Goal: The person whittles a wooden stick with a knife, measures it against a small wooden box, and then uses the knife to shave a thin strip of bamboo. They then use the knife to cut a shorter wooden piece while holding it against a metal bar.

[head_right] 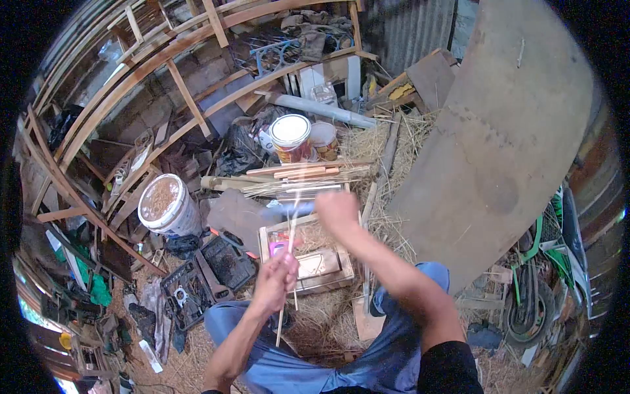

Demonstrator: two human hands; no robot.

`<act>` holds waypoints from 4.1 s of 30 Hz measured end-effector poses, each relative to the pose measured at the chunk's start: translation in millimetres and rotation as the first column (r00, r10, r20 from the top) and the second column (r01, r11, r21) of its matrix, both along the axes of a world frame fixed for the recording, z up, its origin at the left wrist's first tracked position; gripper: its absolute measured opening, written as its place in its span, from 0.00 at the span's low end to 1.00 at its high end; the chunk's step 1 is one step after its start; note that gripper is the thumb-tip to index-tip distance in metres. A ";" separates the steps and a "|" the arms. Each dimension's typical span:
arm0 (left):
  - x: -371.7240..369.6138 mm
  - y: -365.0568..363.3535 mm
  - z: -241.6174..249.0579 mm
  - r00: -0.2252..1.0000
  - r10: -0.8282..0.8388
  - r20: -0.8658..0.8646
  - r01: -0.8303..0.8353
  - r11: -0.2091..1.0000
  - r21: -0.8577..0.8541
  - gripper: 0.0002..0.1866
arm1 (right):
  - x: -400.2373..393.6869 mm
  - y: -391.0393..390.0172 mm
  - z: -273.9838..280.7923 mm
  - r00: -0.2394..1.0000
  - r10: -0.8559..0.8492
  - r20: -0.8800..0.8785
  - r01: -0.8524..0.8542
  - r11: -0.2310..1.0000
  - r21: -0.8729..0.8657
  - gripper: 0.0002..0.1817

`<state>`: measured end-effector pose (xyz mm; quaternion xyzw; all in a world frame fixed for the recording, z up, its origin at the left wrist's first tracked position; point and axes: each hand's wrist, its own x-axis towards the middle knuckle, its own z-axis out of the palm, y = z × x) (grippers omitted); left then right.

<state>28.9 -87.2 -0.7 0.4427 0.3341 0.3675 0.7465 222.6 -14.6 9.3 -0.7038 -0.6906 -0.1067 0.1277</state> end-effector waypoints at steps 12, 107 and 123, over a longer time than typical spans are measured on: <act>-2.0 0.1 -13.9 0.995 -0.058 0.082 0.061 0.997 -0.035 0.19 | 58.2 7.4 -2.2 0.904 0.026 -0.427 0.014 0.996 0.090 0.08; 1.2 0.1 -11.2 0.673 0.508 -0.537 0.098 0.660 0.745 0.09 | 23.4 -0.4 -23.3 0.978 0.138 -0.157 -0.144 0.989 -0.027 0.06; -3.1 -3.3 -22.4 0.638 0.630 -0.442 0.094 0.505 0.858 0.10 | 30.6 7.2 -28.8 0.984 0.014 -0.180 -0.034 0.993 -0.109 0.06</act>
